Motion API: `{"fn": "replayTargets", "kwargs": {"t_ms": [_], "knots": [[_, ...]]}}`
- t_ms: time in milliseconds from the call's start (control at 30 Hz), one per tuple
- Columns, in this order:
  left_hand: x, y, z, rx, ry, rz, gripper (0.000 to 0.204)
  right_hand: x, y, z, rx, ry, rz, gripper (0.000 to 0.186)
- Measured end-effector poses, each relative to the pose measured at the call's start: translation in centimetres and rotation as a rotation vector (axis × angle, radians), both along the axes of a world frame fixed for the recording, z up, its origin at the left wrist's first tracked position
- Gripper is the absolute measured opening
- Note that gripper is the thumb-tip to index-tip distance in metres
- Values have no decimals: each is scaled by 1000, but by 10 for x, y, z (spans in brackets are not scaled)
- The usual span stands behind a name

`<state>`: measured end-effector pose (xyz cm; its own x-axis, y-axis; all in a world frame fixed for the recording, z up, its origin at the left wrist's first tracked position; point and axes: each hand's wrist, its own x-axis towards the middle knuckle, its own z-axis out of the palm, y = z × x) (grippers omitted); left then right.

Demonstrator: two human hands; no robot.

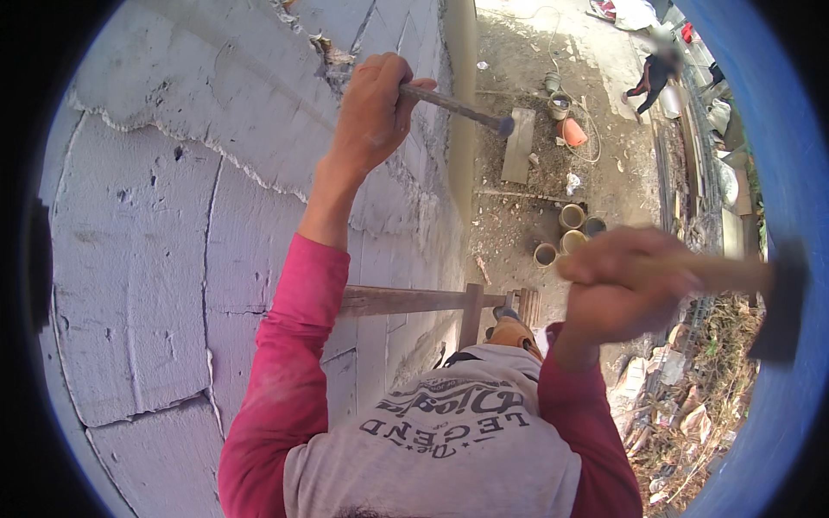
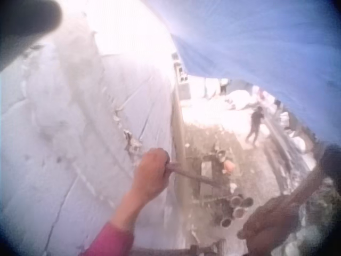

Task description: The person uses a hammer and a chisel to chip away at a light purple painted wall. They repeatedly strike the chisel against the wall surface to remove sections of the plaster or paint. The person works on a specific area of the wall, creating a rough, damaged surface.

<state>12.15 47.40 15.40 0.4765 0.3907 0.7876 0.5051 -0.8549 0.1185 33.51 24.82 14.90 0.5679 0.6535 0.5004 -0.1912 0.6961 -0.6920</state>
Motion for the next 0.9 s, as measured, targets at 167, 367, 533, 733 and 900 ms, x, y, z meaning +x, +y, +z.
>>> {"fn": "replayTargets", "kwargs": {"t_ms": [167,367,533,733,900], "knots": [[7,4,1,3,0,7,28,-42,23,-66,-118,-471,-201,35],[-5,1,1,-1,-18,-12,26,-12,2,-14,-132,18,36,41],[4,6,0,-16,-9,-39,26,-24,15,-68,-12,-328,-293,45],[-8,-1,-11,-16,-10,0,28,-29,0,-15,-198,-51,7,47],[1,6,-1,-29,-23,-41,26,-17,15,-55,181,-256,-286,52]]}}
